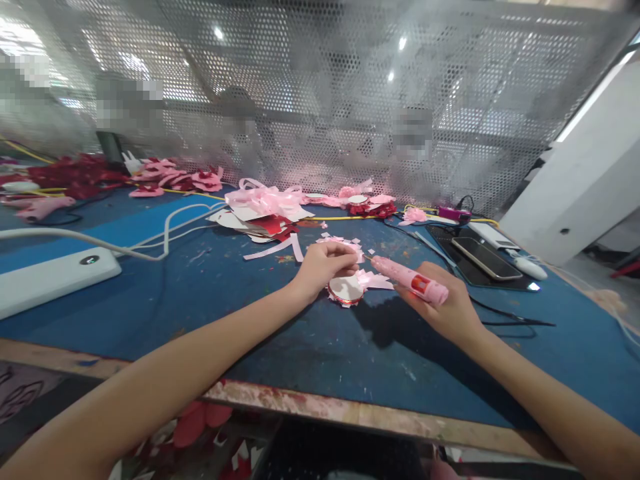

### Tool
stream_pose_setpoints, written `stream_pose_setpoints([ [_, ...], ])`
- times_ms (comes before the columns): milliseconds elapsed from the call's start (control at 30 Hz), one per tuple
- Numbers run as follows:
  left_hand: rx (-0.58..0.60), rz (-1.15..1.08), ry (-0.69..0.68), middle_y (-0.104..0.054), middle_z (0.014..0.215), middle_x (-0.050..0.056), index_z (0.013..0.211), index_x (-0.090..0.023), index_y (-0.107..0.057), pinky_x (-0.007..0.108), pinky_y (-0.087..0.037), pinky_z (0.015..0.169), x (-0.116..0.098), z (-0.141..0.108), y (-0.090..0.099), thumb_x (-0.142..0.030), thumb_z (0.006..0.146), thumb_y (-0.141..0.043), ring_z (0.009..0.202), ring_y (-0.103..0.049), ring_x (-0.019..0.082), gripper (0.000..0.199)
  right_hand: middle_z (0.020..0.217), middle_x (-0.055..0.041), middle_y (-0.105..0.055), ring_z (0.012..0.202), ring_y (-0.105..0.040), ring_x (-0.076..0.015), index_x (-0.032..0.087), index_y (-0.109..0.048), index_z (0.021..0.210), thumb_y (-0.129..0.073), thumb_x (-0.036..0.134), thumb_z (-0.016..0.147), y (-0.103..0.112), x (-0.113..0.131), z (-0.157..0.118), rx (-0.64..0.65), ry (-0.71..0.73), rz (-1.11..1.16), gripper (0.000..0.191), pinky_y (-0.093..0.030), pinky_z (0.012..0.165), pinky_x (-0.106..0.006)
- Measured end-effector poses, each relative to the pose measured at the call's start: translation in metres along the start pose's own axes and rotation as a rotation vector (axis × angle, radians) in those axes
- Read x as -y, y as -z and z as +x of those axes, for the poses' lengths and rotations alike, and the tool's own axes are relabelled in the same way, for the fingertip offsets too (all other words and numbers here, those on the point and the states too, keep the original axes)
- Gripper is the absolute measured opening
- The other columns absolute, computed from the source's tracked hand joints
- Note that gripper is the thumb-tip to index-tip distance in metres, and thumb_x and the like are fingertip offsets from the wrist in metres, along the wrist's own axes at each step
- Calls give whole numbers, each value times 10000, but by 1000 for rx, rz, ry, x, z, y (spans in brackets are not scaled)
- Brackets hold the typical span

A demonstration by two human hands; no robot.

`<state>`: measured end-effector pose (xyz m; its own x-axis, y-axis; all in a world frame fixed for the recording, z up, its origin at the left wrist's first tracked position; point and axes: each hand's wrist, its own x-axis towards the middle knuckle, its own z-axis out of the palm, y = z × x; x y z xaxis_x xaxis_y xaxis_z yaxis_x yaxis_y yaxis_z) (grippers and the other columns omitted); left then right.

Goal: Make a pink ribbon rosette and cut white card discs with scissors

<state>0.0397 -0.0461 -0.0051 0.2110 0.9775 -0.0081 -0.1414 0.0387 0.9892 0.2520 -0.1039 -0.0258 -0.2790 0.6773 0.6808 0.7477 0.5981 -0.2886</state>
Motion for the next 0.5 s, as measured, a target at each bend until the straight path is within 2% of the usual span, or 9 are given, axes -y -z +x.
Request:
stream_pose_setpoints([
  [500, 6, 26, 7, -647, 588, 11, 697, -99, -645, 228, -542, 650, 1, 0, 1, -116, 655, -703, 522, -600, 74, 73, 608, 16, -413, 558, -408, -126, 211, -400, 629, -534, 324, 852, 0, 1, 0, -1, -2, -23, 284, -320, 529, -263],
])
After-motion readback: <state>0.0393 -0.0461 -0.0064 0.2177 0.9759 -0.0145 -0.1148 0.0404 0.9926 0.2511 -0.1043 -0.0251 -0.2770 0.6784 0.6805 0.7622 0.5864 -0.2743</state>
